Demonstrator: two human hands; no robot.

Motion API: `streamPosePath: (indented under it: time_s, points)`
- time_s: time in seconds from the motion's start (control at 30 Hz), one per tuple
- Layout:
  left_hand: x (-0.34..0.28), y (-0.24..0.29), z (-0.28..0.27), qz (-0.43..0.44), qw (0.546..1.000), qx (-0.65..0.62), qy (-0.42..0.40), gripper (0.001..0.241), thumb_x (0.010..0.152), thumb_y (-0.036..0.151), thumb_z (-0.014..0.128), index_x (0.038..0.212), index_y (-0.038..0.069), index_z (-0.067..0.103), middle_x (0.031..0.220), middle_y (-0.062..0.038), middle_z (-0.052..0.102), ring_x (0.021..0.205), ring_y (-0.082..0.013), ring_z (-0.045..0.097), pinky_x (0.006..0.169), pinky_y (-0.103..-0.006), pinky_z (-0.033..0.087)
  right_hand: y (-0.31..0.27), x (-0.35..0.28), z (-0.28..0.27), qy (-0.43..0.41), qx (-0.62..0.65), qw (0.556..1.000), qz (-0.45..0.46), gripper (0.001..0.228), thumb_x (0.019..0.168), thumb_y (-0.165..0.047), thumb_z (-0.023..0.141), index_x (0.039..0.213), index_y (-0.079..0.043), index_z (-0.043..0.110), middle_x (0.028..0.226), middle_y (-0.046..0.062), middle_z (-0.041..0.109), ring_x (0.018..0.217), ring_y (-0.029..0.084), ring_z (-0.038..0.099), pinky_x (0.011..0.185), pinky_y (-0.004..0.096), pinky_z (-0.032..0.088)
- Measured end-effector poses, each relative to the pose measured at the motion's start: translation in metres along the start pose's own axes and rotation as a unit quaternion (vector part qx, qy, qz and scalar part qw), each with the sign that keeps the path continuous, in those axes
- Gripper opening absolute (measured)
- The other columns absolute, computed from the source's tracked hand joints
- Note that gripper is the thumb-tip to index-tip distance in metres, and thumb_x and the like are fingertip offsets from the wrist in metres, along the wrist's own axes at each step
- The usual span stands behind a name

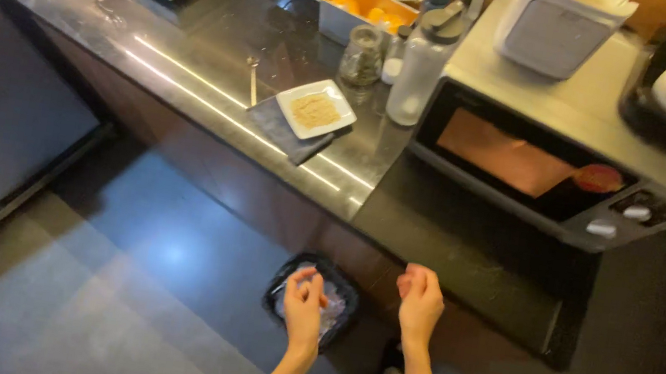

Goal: Decorating cream puff pastries and other cakes with melted chocolate and toppings.

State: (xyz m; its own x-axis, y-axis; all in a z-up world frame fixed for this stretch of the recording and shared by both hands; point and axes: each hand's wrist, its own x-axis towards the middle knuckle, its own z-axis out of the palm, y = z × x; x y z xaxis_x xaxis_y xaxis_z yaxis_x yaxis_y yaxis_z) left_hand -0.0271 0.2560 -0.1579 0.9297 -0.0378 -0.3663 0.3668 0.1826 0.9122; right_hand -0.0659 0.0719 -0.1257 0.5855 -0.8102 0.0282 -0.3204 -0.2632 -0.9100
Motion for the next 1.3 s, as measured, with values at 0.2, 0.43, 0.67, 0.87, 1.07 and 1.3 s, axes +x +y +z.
streamPosePath:
  time_s: [0.2,0.43,0.67,0.87,1.07,1.3]
  points:
    - [-0.001,0.053,-0.137,0.097,0.989,-0.098,0.054,0.031,0.096,0.015,0.065,0.124,0.006,0.054,0.092,-0.003,0.067,0.080,-0.0100,0.062,0.074,-0.0249,0.053,-0.065,-0.094,0.078,-0.035,0.161,0.986,0.002,0.039,0.106,-0.030,0.058,0.089,0.003,0.071,0.062,0.008,0.063,0.050,0.013,0.052,0.049,0.029,0.040]
    - [0.030,0.074,-0.296,0.138,0.942,-0.162,0.261,0.036,0.092,0.009,0.074,0.123,0.004,0.057,0.099,-0.003,0.062,0.082,-0.0109,0.058,0.074,-0.0264,0.050,-0.115,-0.144,0.142,-0.099,0.205,0.972,-0.051,0.022,0.100,-0.024,0.063,0.100,-0.002,0.069,0.070,0.001,0.066,0.059,0.006,0.058,0.054,0.022,0.047]
    - [0.057,0.063,-0.361,0.086,0.913,-0.240,0.320,0.029,0.103,0.023,0.066,0.122,0.002,0.058,0.090,-0.007,0.061,0.078,-0.0117,0.059,0.075,-0.0280,0.054,-0.076,-0.088,0.193,-0.129,0.064,0.990,0.001,0.039,0.105,-0.032,0.057,0.088,-0.002,0.075,0.072,0.003,0.070,0.062,0.009,0.061,0.060,0.025,0.049]
    - [0.114,0.058,-0.421,0.075,0.938,-0.127,0.315,0.029,0.104,0.023,0.056,0.128,0.005,0.057,0.099,-0.007,0.066,0.078,-0.0147,0.062,0.074,-0.0303,0.054,-0.057,0.059,0.297,-0.037,-0.083,0.981,-0.174,0.029,0.101,-0.027,0.069,0.112,-0.001,0.071,0.089,0.014,0.073,0.078,0.023,0.067,0.071,0.036,0.051]
    - [0.267,0.014,-0.480,0.016,0.959,-0.051,0.277,0.033,0.103,0.019,0.057,0.133,0.005,0.052,0.102,-0.013,0.067,0.075,-0.0207,0.063,0.068,-0.0368,0.054,-0.084,0.240,0.409,-0.039,-0.220,0.958,-0.181,0.045,0.087,-0.029,0.081,0.116,0.003,0.068,0.115,0.024,0.061,0.107,0.039,0.059,0.093,0.047,0.049]
    - [0.383,0.135,-0.444,-0.018,0.974,-0.004,0.227,0.037,0.103,0.016,0.059,0.136,0.002,0.051,0.108,-0.014,0.066,0.085,-0.0204,0.064,0.077,-0.0371,0.054,-0.117,0.282,0.473,-0.105,-0.370,0.923,-0.011,0.070,0.067,-0.021,0.089,0.123,0.004,0.056,0.126,0.025,0.049,0.119,0.044,0.045,0.096,0.050,0.045]
